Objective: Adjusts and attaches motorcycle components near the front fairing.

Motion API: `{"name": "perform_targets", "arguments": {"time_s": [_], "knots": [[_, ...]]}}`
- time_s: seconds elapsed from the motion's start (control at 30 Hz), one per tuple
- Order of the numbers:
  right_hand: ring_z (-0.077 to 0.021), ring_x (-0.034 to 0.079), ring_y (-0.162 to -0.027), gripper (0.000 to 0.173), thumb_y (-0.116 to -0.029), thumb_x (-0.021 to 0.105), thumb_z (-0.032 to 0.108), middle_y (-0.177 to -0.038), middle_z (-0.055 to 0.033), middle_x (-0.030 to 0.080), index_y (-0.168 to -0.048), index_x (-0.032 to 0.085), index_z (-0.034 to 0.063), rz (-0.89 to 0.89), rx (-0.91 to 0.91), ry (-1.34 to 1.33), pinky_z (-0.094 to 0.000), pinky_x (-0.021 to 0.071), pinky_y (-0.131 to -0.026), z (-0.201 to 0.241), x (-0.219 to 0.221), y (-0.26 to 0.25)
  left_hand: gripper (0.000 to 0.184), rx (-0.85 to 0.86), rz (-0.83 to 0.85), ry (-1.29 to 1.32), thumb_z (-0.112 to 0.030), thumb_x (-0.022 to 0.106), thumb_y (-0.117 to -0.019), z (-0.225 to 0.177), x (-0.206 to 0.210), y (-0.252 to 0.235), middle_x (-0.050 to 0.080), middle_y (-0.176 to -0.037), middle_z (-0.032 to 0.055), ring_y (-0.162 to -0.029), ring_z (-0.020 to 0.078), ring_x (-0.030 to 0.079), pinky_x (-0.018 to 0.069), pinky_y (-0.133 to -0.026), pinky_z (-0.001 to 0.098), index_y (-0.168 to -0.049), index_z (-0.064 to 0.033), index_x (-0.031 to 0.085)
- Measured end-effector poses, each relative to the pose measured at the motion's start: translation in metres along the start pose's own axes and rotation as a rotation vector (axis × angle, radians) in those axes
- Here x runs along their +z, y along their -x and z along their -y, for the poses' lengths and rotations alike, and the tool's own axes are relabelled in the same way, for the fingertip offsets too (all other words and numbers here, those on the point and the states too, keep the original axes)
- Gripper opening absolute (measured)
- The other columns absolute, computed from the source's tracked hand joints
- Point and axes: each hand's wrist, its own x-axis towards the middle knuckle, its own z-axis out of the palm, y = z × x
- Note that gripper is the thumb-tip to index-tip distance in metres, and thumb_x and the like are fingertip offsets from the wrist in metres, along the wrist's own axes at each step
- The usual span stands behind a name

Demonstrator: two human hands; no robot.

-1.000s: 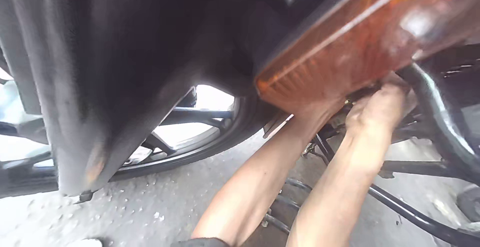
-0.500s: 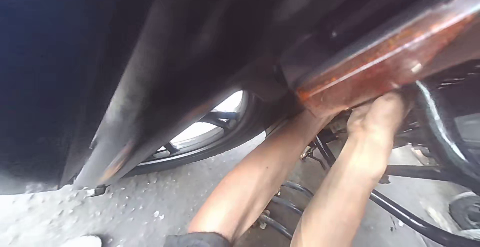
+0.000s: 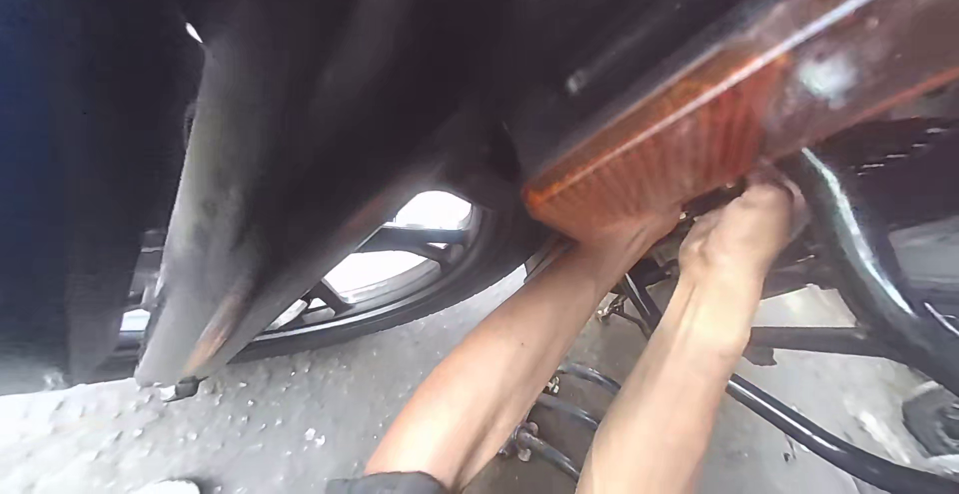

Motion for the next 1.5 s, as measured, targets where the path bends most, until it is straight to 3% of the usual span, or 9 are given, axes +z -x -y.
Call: {"name": "perform_targets", "arguments": {"time_s": [0.27, 0.43, 0.53, 0.67, 0.77, 1.03, 1.23, 1.4, 1.5], "knots": [[-0.0101, 0.066, -0.105, 0.017, -0.1001, 0.053, 0.002, -0.106, -0.0026, 0.069, -0.116, 0.06, 0.0031, -0.008, -0.038, 0.027, -0.0315, 0.0559, -0.096, -0.006, -0.004, -0.004, 0.034, 0.032, 0.019, -0.025, -0.031, 0.05, -0.1075, -0.001, -0.006, 0.003, 0.069, -0.116, 0.0126, -0.103, 0.0232, 0.068, 0.0578, -0.085, 0.0454, -0.128, -0.0095, 0.066], [-0.0127, 0.063, -0.116, 0.029, -0.1034, 0.049, 0.003, -0.119, -0.0061, 0.067, -0.132, 0.055, 0.0012, 0.057, 0.013, -0.022, -0.0328, 0.053, -0.103, -0.006, -0.008, -0.006, 0.034, 0.044, 0.113, -0.025, -0.024, 0.047, -0.108, -0.001, -0.009, 0.004, 0.067, -0.125, 0.0139, -0.109, 0.0252, 0.066, 0.0573, -0.088, 0.0469, -0.137, -0.0114, 0.06], [-0.0092, 0.066, -0.101, 0.017, -0.1026, 0.047, 0.002, -0.104, -0.0015, 0.068, -0.116, 0.057, 0.0056, -0.008, 0.062, 0.003, -0.0305, 0.0566, -0.093, 0.006, 0.0, 0.003, 0.035, 0.029, 0.093, -0.029, -0.03, 0.05, -0.1071, -0.001, -0.009, 0.004, 0.067, -0.124, 0.013, -0.109, 0.0246, 0.066, 0.0568, -0.088, 0.047, -0.135, -0.0123, 0.063], [-0.009, 0.066, -0.097, 0.014, -0.1028, 0.048, 0.007, -0.099, 0.0002, 0.068, -0.11, 0.061, 0.0085, 0.013, 0.07, 0.029, -0.0321, 0.0574, -0.089, 0.002, -0.001, 0.002, 0.04, 0.057, 0.093, -0.043, -0.037, 0.057, -0.1043, -0.002, -0.014, 0.004, 0.066, -0.129, 0.0116, -0.113, 0.0253, 0.066, 0.0573, -0.089, 0.0481, -0.137, -0.0145, 0.061], [-0.0115, 0.067, -0.096, 0.014, -0.1015, 0.05, 0.006, -0.097, -0.0023, 0.069, -0.105, 0.063, 0.0066, 0.015, 0.009, -0.003, -0.0346, 0.0576, -0.089, -0.008, -0.004, -0.006, 0.03, 0.132, -0.01, -0.119, -0.031, 0.062, -0.102, -0.004, -0.011, -0.003, 0.071, -0.107, 0.0127, -0.092, 0.0228, 0.07, 0.0601, -0.073, 0.0424, -0.121, -0.0095, 0.071], [-0.0087, 0.065, -0.104, 0.016, -0.1021, 0.05, 0.007, -0.104, -0.0015, 0.069, -0.11, 0.064, 0.0053, 0.01, 0.015, 0.066, -0.0318, 0.0546, -0.094, -0.006, -0.004, -0.005, 0.028, 0.218, -0.117, -0.031, -0.023, 0.077, -0.0924, -0.004, -0.012, -0.006, 0.073, -0.101, 0.0154, -0.088, 0.0229, 0.071, 0.0608, -0.074, 0.0388, -0.11, -0.0018, 0.075], [-0.0096, 0.066, -0.101, 0.014, -0.0999, 0.051, 0.004, -0.1, -0.0017, 0.069, -0.105, 0.064, 0.0056, 0.022, 0.008, 0.053, -0.0332, 0.0558, -0.093, -0.008, -0.003, -0.007, 0.023, 0.259, -0.087, -0.109, -0.021, 0.072, -0.0953, -0.003, -0.014, -0.011, 0.071, -0.098, 0.0137, -0.089, 0.0212, 0.069, 0.0593, -0.075, 0.038, -0.108, -0.0023, 0.073], [-0.0107, 0.062, -0.118, 0.031, -0.1091, 0.042, 0.019, -0.12, -0.0043, 0.068, -0.125, 0.062, 0.0021, 0.19, -0.12, 0.036, -0.0337, 0.0493, -0.107, -0.022, -0.015, -0.007, 0.02, 0.291, -0.033, -0.105, -0.018, 0.067, -0.0977, -0.002, -0.008, -0.015, 0.07, -0.101, 0.0142, -0.093, 0.0218, 0.069, 0.0589, -0.079, 0.0396, -0.109, -0.0018, 0.072], [-0.0083, 0.063, -0.115, 0.03, -0.1087, 0.041, 0.02, -0.117, -0.0025, 0.068, -0.122, 0.063, 0.0031, 0.178, -0.116, 0.066, -0.0318, 0.05, -0.106, -0.019, -0.015, -0.006, 0.02, 0.301, -0.023, -0.109, -0.017, 0.066, -0.0974, -0.001, -0.008, -0.013, 0.071, -0.102, 0.0147, -0.094, 0.0223, 0.069, 0.0585, -0.08, 0.0393, -0.108, -0.0007, 0.071]]}}
